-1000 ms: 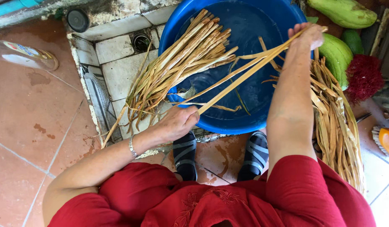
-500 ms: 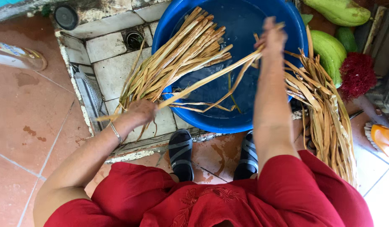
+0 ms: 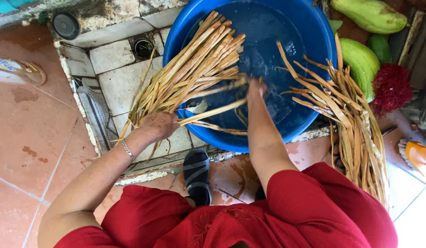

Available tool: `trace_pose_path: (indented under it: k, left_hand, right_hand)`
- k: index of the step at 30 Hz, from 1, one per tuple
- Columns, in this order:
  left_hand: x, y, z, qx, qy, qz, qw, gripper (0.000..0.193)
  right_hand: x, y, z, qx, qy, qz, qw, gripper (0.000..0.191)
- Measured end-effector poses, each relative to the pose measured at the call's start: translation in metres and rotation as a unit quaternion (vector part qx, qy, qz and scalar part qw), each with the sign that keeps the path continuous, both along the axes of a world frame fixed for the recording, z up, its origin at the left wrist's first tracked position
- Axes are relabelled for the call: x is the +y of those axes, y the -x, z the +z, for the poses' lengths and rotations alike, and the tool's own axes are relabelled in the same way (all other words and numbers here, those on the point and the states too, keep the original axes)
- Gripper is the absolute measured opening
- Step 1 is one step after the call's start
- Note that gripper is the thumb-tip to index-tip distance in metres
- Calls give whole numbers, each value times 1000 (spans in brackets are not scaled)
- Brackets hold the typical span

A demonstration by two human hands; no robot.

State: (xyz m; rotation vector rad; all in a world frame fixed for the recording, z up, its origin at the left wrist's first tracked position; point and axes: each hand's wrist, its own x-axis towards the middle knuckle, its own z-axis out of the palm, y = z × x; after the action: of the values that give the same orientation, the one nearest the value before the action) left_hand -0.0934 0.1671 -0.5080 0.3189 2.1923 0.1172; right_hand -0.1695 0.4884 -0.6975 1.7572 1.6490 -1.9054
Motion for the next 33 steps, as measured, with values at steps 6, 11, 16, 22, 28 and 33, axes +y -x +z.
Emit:
trace_pose_path:
  k: [6, 11, 16, 22, 28, 33]
  left_hand:
    - [28, 13, 25, -36, -55, 35, 997, 31]
    - [55, 46, 22, 33, -220, 134, 966, 27]
    - [104, 93, 17, 345, -490, 43, 800, 30]
    - [158, 141, 28, 214, -471, 167, 839, 33]
    - [170, 159, 45, 190, -533, 187, 803, 33]
    - [181, 155, 63, 71, -529, 265, 803, 30]
  right_hand:
    - [22, -6, -4, 82, 11, -25, 996, 26]
    - [39, 35, 68, 260, 146, 25, 954, 23]
    - [35, 38, 160, 413, 253, 169, 859, 26]
    - [2, 40, 207, 430, 117, 215, 869, 28]
    - [-3, 48, 214, 474, 202, 219, 828, 30]
    - [-4, 60, 213, 503, 196, 117, 833, 28]
